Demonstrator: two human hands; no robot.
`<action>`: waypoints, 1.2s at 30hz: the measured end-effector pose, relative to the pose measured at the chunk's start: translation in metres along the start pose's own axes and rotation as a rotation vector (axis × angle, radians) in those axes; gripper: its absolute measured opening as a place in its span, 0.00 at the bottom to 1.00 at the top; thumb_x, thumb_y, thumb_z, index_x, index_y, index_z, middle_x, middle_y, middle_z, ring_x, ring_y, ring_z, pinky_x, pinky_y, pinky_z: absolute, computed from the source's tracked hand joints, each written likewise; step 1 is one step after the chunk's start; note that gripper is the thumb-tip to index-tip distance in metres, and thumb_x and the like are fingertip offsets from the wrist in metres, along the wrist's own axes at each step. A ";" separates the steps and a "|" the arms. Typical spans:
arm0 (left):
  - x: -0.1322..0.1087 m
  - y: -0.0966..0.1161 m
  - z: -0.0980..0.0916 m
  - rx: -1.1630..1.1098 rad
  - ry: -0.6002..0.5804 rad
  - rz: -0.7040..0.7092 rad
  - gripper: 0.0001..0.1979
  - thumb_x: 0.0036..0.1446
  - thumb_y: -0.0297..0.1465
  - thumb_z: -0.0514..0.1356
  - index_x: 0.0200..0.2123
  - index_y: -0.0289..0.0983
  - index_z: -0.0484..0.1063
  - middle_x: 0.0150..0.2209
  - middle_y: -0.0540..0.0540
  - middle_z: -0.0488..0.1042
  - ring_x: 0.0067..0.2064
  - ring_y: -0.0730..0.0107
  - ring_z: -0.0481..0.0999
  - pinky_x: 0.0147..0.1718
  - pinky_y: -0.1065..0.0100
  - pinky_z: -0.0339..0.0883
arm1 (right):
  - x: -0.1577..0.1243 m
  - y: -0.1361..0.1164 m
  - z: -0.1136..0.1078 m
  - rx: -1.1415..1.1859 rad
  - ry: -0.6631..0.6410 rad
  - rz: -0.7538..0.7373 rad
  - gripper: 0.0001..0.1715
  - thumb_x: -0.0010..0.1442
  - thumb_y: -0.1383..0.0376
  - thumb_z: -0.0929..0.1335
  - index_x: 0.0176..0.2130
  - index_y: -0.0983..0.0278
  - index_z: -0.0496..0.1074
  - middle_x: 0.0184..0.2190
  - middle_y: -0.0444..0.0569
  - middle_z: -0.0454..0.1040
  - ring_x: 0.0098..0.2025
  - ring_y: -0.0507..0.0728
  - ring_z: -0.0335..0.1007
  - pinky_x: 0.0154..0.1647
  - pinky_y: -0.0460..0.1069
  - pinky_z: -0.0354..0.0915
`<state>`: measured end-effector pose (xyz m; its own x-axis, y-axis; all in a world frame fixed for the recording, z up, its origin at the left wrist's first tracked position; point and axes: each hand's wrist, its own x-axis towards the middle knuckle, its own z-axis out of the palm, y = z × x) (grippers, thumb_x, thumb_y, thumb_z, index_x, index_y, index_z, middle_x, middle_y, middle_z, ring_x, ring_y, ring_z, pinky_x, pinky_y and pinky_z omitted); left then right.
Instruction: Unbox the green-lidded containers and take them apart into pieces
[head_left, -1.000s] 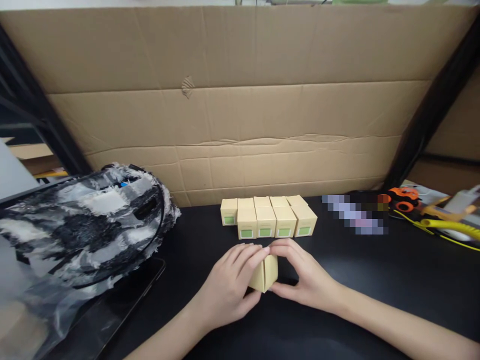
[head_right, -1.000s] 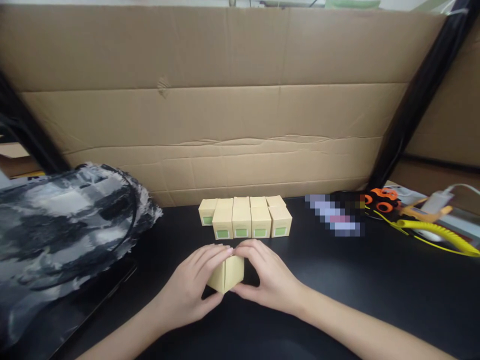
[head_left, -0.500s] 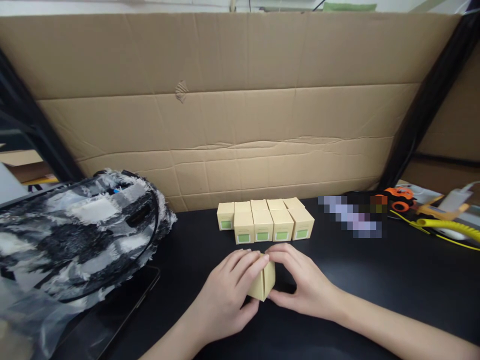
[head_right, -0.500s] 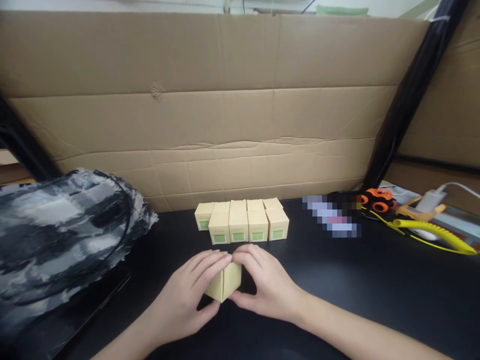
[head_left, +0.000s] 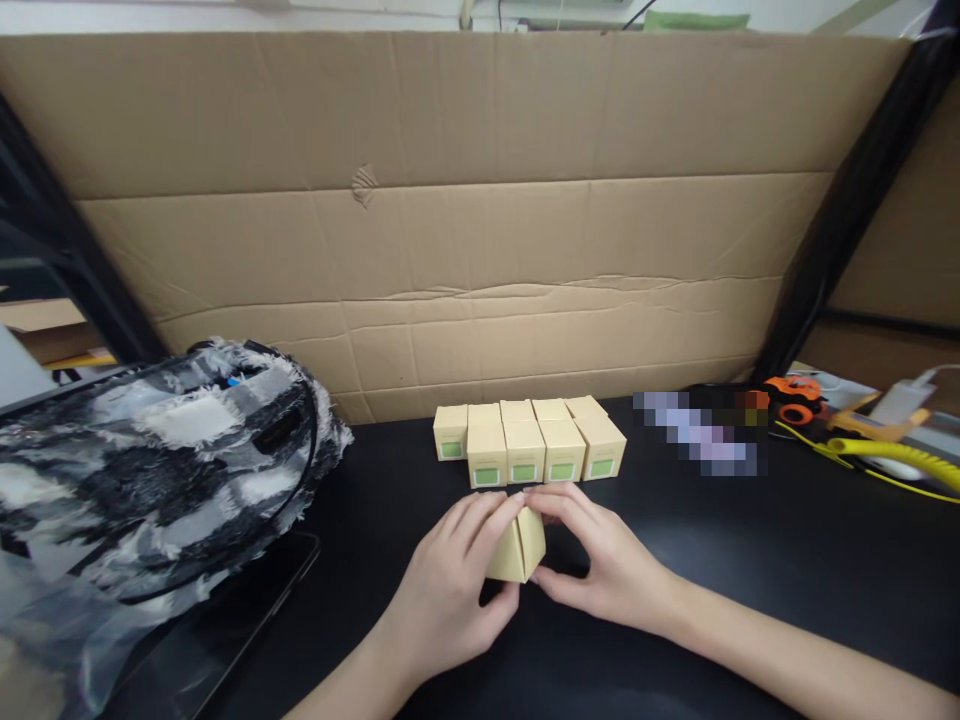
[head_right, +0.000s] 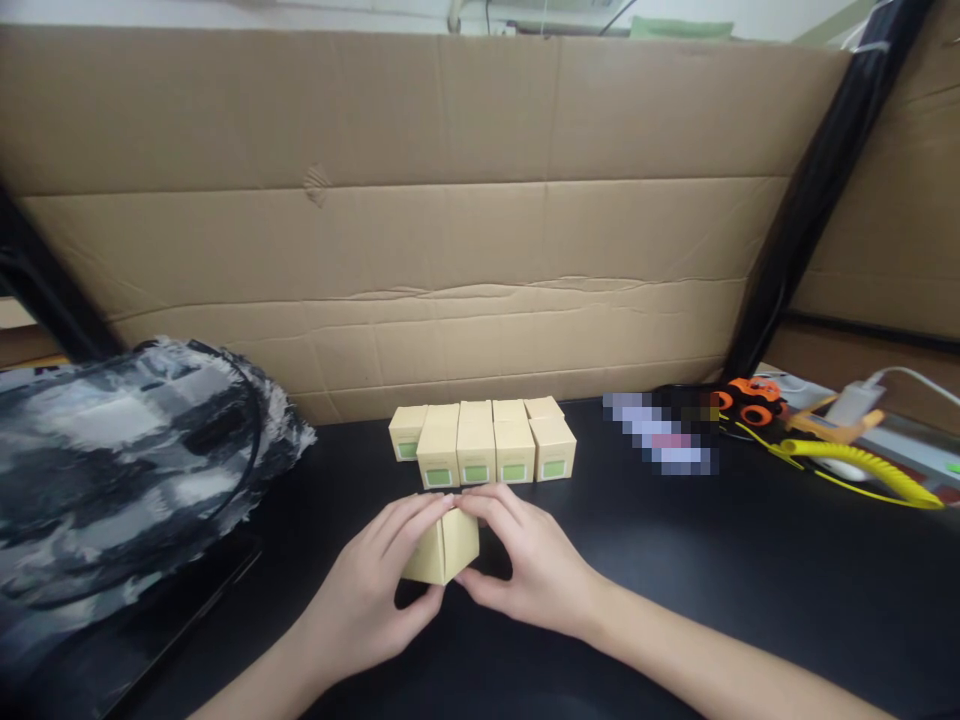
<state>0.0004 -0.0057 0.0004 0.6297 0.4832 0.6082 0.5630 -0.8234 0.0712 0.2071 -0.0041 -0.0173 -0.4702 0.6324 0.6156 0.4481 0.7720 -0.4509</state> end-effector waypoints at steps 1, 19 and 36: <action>0.000 0.000 0.000 -0.003 0.000 -0.002 0.31 0.51 0.22 0.56 0.59 0.35 0.54 0.52 0.39 0.70 0.53 0.57 0.69 0.50 0.57 0.70 | 0.000 0.000 0.000 0.008 0.001 0.003 0.34 0.51 0.72 0.69 0.55 0.57 0.57 0.51 0.51 0.67 0.51 0.57 0.68 0.48 0.52 0.70; -0.004 -0.006 -0.005 -0.030 -0.021 -0.161 0.27 0.47 0.22 0.57 0.52 0.39 0.56 0.46 0.40 0.66 0.45 0.55 0.72 0.33 0.58 0.75 | -0.005 -0.008 -0.010 -0.130 0.138 -0.262 0.11 0.59 0.61 0.65 0.43 0.58 0.61 0.30 0.47 0.73 0.29 0.55 0.73 0.27 0.48 0.70; 0.008 -0.006 -0.007 0.294 0.090 0.191 0.11 0.55 0.17 0.49 0.38 0.35 0.65 0.50 0.36 0.69 0.53 0.55 0.69 0.51 0.51 0.70 | 0.007 -0.009 -0.018 -0.488 -0.070 -0.157 0.19 0.62 0.64 0.61 0.52 0.61 0.71 0.31 0.49 0.74 0.26 0.54 0.71 0.28 0.49 0.66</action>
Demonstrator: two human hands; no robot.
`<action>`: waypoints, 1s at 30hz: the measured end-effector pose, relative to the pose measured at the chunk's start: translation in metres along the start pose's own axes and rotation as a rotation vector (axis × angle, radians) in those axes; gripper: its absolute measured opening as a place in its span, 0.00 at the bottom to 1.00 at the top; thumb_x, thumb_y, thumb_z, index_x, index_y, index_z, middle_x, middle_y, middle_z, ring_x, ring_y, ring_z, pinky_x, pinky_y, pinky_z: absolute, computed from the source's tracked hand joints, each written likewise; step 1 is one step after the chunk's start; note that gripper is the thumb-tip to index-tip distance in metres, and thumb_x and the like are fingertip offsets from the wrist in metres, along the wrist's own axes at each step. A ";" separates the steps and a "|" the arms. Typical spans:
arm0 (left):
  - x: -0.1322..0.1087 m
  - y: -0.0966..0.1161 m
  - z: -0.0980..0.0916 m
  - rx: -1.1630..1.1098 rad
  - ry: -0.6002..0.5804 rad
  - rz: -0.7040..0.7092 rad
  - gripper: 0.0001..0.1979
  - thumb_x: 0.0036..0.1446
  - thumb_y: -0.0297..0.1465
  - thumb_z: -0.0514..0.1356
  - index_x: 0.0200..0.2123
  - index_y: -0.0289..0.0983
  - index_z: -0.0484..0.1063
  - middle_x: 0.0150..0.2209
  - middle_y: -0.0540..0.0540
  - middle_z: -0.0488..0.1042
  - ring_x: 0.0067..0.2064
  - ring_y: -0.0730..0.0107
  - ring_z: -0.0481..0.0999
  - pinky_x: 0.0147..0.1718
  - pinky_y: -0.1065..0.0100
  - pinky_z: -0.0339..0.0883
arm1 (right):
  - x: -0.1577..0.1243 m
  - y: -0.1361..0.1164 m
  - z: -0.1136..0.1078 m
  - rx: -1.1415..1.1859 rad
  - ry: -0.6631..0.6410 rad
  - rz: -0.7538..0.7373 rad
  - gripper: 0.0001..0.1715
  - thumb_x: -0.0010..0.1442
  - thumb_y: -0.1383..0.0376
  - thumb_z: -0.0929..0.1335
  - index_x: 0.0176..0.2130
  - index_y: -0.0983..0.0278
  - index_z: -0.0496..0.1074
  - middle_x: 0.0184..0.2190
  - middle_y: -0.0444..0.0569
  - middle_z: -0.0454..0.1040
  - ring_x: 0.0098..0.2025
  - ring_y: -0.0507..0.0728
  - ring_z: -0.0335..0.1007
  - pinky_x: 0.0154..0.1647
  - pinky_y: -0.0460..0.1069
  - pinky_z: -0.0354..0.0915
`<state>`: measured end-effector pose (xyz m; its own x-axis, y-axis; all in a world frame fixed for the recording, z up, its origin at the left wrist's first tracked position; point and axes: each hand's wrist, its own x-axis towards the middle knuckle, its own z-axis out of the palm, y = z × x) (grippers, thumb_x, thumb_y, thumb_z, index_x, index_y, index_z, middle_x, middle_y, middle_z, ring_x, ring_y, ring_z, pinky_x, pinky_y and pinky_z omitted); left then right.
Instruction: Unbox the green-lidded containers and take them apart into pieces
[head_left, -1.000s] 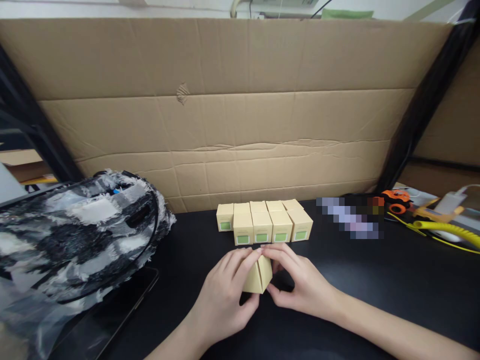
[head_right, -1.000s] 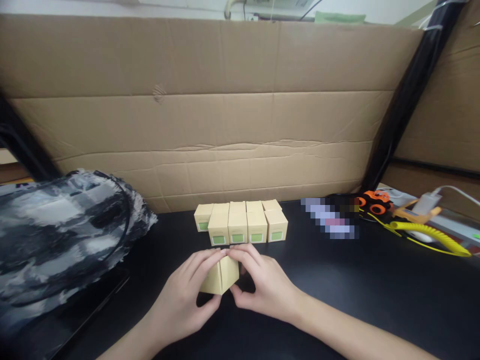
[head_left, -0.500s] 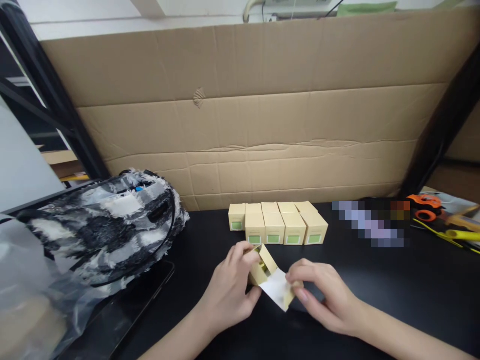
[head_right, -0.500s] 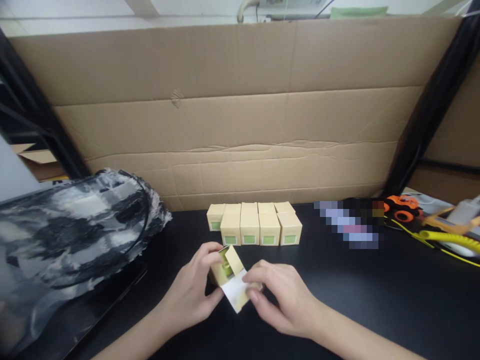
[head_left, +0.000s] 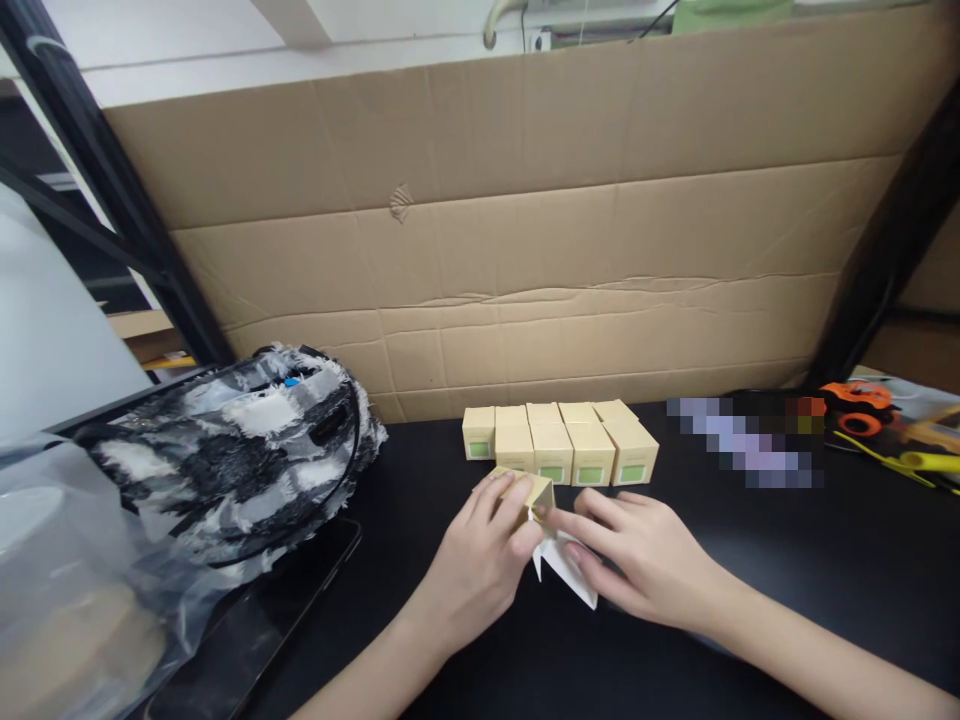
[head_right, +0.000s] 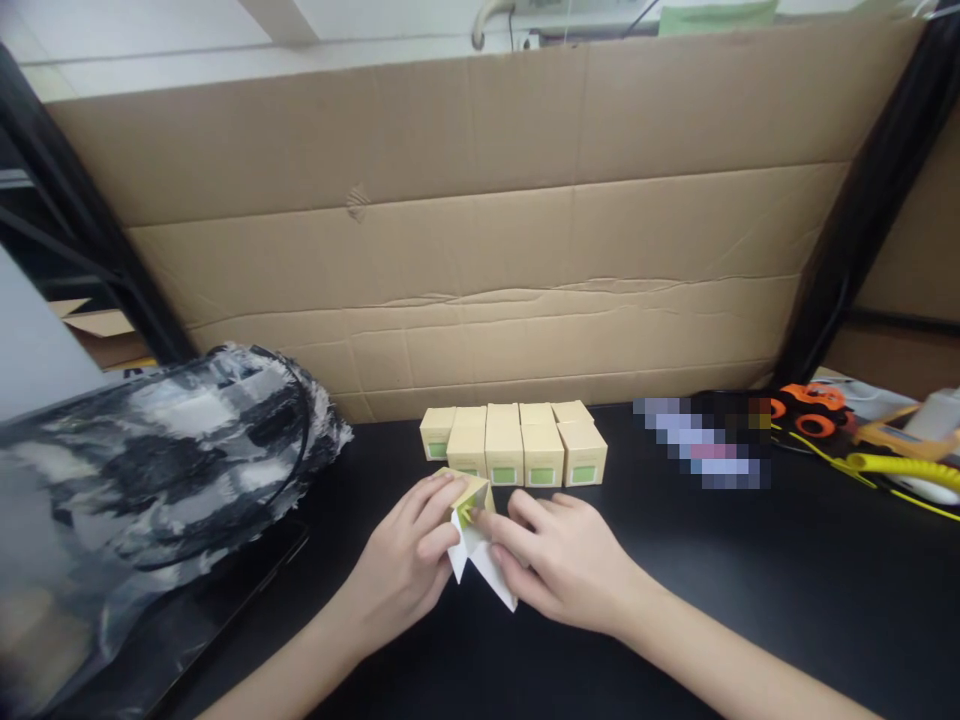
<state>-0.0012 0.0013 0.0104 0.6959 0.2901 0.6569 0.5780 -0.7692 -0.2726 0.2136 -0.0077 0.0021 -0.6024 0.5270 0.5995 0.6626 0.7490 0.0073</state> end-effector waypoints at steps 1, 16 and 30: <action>0.000 0.000 0.000 0.011 0.009 -0.001 0.11 0.55 0.17 0.49 0.37 0.35 0.64 0.49 0.36 0.70 0.53 0.56 0.69 0.51 0.51 0.70 | 0.000 0.000 0.000 -0.001 0.018 0.053 0.18 0.62 0.63 0.62 0.50 0.61 0.72 0.31 0.50 0.74 0.26 0.55 0.71 0.28 0.49 0.67; 0.059 -0.011 -0.005 0.381 -0.105 0.477 0.08 0.61 0.21 0.53 0.42 0.38 0.60 0.51 0.43 0.72 0.55 0.59 0.71 0.58 0.58 0.61 | 0.007 0.009 0.013 2.074 -0.070 0.970 0.28 0.65 0.48 0.56 0.42 0.63 0.73 0.36 0.51 0.79 0.42 0.57 0.77 0.58 0.60 0.61; -0.008 -0.069 -0.007 -0.578 0.287 -0.686 0.24 0.54 0.31 0.60 0.47 0.42 0.47 0.47 0.41 0.68 0.48 0.60 0.75 0.46 0.52 0.70 | -0.003 0.022 0.006 0.817 -0.037 0.583 0.32 0.47 0.56 0.75 0.50 0.58 0.65 0.43 0.50 0.75 0.41 0.62 0.74 0.41 0.57 0.71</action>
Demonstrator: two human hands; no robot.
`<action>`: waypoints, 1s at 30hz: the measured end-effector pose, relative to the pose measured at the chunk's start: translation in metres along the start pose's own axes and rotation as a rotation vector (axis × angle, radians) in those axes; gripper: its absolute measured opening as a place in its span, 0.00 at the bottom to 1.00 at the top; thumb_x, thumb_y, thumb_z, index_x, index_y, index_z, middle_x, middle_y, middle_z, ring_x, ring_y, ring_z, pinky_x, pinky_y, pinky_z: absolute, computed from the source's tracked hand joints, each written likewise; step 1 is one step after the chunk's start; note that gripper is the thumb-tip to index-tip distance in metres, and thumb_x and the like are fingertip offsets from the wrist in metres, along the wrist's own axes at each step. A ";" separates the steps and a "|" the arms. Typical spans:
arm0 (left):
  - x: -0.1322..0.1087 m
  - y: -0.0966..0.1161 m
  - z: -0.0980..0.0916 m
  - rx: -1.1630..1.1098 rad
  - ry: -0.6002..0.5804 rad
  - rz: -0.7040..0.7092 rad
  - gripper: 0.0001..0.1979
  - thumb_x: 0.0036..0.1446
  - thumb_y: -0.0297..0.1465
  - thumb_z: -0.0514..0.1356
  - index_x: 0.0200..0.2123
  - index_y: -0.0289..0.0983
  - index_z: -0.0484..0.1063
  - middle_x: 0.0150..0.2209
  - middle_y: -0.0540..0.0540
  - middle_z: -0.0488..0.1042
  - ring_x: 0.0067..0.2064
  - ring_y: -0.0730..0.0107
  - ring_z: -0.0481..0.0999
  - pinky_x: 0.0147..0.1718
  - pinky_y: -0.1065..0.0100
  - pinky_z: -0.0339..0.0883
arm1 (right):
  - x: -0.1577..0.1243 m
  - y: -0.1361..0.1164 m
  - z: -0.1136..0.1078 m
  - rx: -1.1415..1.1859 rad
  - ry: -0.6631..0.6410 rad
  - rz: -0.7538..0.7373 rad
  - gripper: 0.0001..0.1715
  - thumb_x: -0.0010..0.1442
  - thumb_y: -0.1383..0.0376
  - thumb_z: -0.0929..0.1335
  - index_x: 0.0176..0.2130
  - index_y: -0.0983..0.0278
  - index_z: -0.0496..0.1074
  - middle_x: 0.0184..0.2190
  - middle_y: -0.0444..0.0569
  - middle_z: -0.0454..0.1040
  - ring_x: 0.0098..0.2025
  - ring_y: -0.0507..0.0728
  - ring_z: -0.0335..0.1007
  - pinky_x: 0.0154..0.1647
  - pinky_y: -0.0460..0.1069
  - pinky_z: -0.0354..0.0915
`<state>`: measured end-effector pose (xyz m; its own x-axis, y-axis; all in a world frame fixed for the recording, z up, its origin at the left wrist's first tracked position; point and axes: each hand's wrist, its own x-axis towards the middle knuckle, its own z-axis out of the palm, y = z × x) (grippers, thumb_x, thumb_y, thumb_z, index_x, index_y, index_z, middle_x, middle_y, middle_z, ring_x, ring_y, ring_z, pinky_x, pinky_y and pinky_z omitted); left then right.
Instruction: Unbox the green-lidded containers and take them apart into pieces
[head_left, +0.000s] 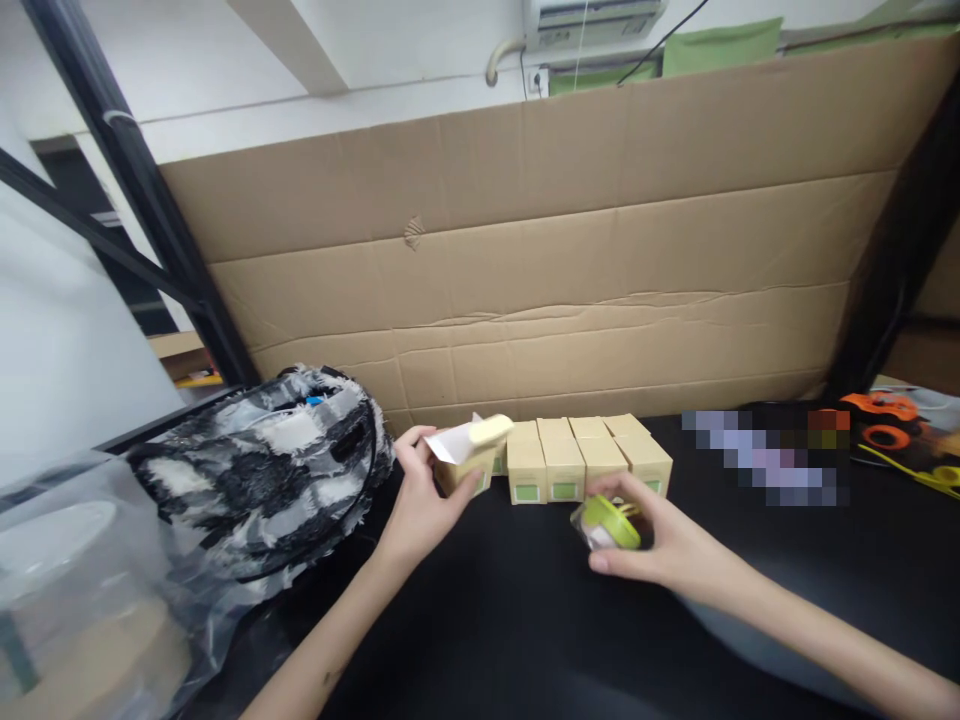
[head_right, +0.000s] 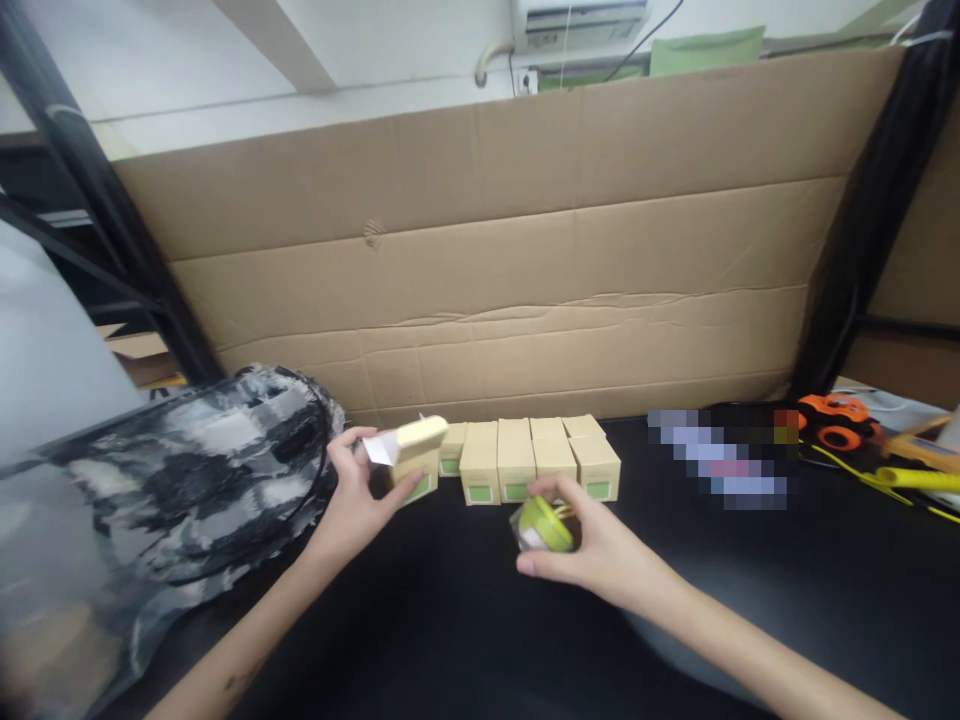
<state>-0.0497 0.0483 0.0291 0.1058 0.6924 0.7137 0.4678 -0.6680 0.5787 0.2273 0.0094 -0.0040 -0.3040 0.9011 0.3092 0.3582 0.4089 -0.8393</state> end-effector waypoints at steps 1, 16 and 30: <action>-0.003 -0.010 -0.003 -0.078 0.002 -0.111 0.24 0.53 0.34 0.60 0.46 0.42 0.47 0.45 0.43 0.67 0.45 0.62 0.76 0.43 0.54 0.72 | -0.001 0.000 -0.001 -0.200 0.004 -0.088 0.31 0.45 0.56 0.76 0.48 0.57 0.67 0.43 0.50 0.76 0.42 0.64 0.74 0.42 0.59 0.70; -0.012 0.009 -0.007 -0.511 -0.060 -0.606 0.24 0.51 0.37 0.63 0.47 0.37 0.56 0.46 0.38 0.71 0.46 0.58 0.76 0.47 0.55 0.69 | 0.005 -0.035 0.009 -0.739 0.105 -0.567 0.21 0.63 0.61 0.65 0.54 0.61 0.62 0.52 0.55 0.71 0.54 0.61 0.68 0.50 0.55 0.68; -0.011 0.011 -0.014 -1.016 -0.069 -0.974 0.10 0.62 0.29 0.54 0.44 0.30 0.70 0.33 0.40 0.78 0.33 0.66 0.77 0.40 0.64 0.72 | 0.070 -0.057 0.058 -1.096 0.201 -1.190 0.16 0.66 0.73 0.58 0.33 0.68 0.72 0.44 0.60 0.77 0.33 0.57 0.73 0.34 0.52 0.71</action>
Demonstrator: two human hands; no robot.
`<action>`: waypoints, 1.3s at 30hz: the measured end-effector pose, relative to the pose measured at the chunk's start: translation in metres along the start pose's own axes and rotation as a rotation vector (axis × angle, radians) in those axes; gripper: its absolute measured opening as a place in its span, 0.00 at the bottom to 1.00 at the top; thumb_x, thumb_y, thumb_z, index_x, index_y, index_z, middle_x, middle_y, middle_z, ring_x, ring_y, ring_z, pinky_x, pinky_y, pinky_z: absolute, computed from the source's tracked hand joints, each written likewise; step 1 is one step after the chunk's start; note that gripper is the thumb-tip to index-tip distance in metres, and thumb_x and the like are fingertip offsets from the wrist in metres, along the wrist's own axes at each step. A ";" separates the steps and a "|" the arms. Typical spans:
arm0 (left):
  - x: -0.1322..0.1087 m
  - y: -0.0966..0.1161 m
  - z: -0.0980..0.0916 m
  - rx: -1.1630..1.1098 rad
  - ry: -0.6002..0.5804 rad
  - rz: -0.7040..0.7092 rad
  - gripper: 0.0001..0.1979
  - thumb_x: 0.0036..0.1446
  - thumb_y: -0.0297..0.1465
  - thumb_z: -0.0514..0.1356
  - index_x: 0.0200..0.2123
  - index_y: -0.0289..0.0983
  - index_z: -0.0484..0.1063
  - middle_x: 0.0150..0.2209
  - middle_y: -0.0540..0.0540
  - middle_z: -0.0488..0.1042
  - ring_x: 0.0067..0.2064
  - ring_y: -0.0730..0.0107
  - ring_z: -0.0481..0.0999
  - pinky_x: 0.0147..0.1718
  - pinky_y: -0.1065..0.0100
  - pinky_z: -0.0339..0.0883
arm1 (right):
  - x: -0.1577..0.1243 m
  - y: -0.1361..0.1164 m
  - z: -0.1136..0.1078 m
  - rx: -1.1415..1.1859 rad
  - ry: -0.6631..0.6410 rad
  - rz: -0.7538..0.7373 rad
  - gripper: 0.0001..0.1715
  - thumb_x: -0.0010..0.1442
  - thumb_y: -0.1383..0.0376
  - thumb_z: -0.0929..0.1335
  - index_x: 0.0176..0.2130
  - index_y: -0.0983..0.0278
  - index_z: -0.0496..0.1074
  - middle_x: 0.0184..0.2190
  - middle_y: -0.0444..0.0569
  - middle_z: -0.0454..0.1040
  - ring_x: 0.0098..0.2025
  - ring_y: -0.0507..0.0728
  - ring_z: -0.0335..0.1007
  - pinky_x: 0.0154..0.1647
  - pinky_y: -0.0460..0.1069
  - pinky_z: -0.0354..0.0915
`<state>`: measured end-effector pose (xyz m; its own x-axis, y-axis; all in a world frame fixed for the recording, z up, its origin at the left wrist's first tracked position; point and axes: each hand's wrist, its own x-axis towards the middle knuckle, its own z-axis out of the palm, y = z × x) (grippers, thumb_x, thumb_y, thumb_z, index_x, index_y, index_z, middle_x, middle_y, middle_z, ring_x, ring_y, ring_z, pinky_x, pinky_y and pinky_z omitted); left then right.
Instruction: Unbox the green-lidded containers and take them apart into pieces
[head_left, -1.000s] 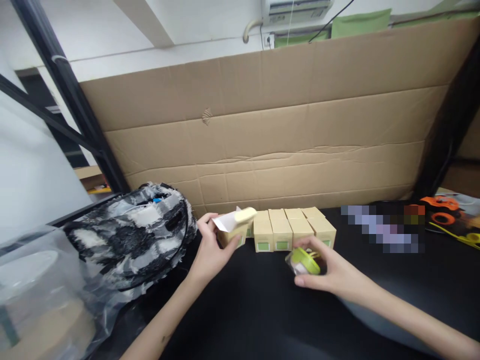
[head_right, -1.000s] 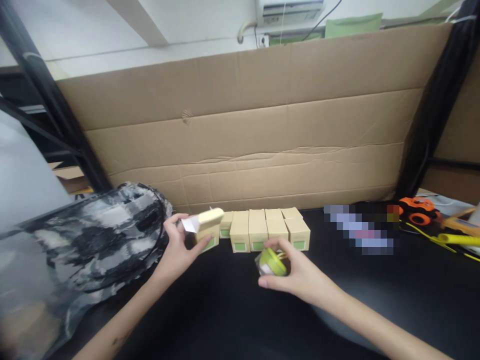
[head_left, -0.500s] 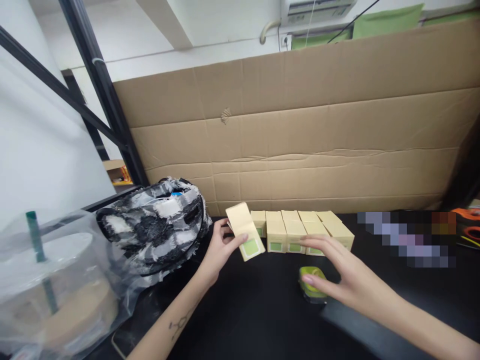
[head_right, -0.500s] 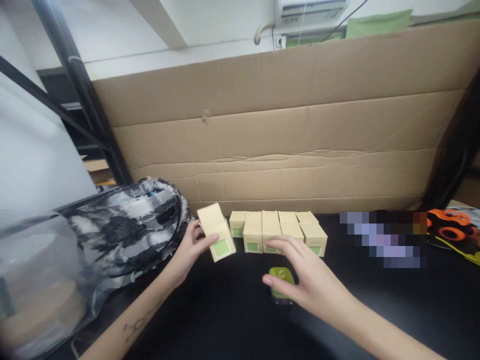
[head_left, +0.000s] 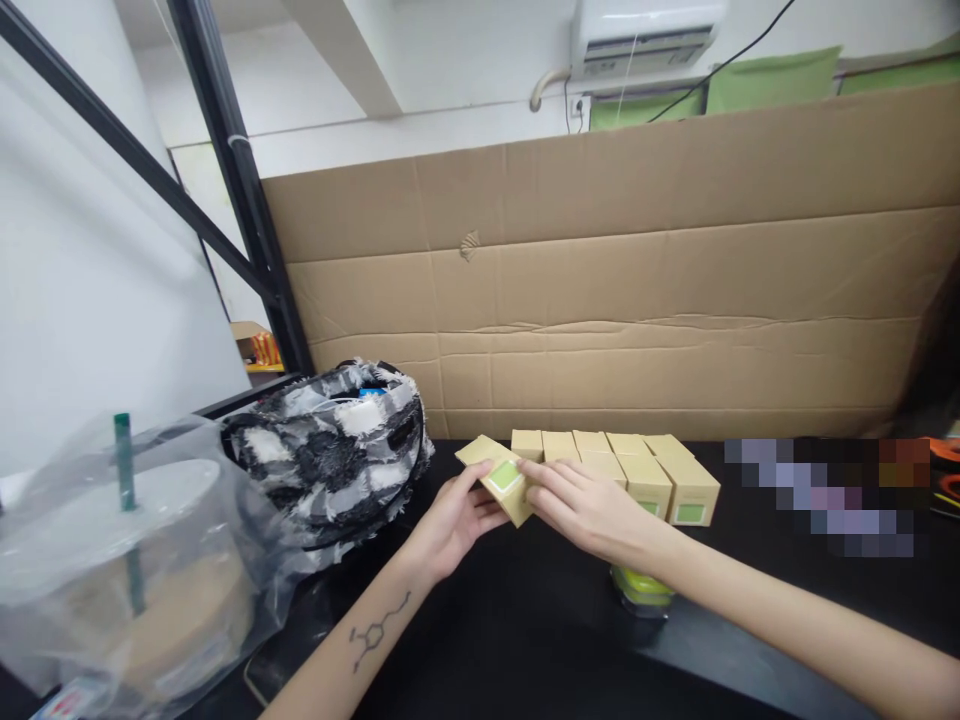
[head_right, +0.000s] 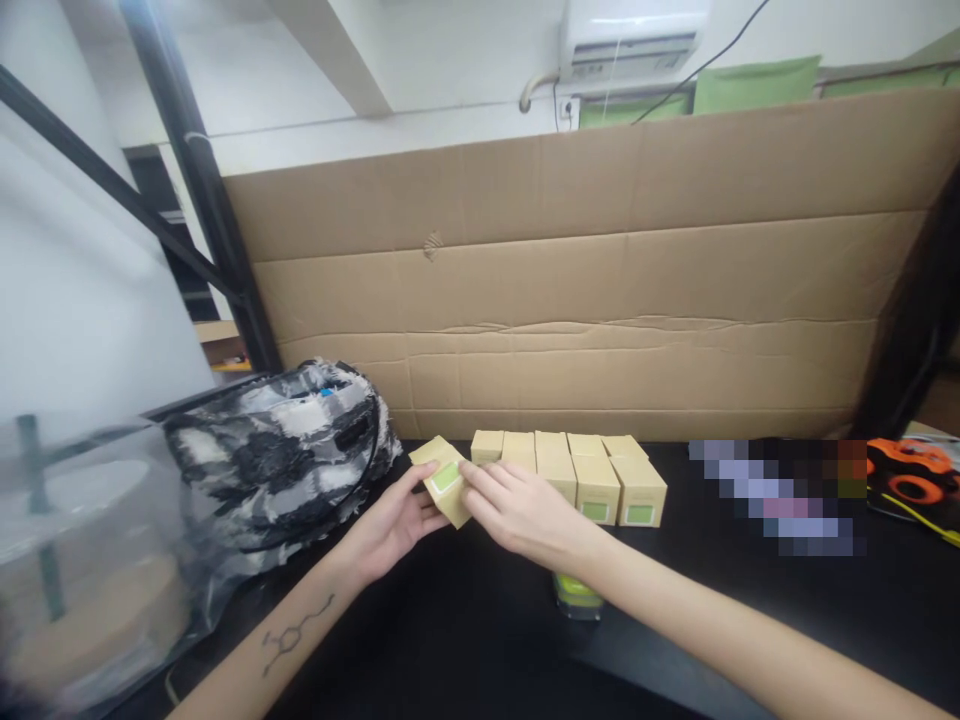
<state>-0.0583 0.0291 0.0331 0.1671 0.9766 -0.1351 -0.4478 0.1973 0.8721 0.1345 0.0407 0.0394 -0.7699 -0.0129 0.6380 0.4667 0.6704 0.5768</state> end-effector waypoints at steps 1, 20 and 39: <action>0.000 0.000 -0.001 0.002 0.007 -0.003 0.11 0.62 0.30 0.55 0.44 0.30 0.70 0.32 0.40 0.78 0.32 0.66 0.77 0.39 0.64 0.72 | 0.002 0.000 -0.001 -0.015 0.011 -0.020 0.16 0.66 0.74 0.57 0.35 0.69 0.72 0.43 0.59 0.78 0.35 0.58 0.74 0.35 0.52 0.71; -0.003 -0.006 0.007 0.072 0.004 -0.019 0.12 0.59 0.32 0.58 0.41 0.28 0.71 0.36 0.37 0.78 0.33 0.64 0.77 0.36 0.64 0.73 | -0.013 0.001 0.000 -0.110 0.230 -0.142 0.19 0.66 0.75 0.56 0.30 0.65 0.68 0.34 0.51 0.80 0.36 0.53 0.73 0.40 0.48 0.66; 0.060 0.007 -0.033 1.254 0.360 0.278 0.14 0.58 0.30 0.61 0.47 0.34 0.67 0.49 0.43 0.69 0.50 0.59 0.70 0.50 0.51 0.64 | 0.047 0.088 0.053 0.417 -0.818 0.579 0.17 0.62 0.61 0.67 0.49 0.67 0.69 0.48 0.53 0.71 0.47 0.60 0.70 0.48 0.59 0.66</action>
<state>-0.0801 0.0918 0.0153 -0.1237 0.9776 0.1705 0.7090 -0.0331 0.7044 0.1161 0.1386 0.0927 -0.6095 0.7813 0.1345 0.7867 0.6171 -0.0198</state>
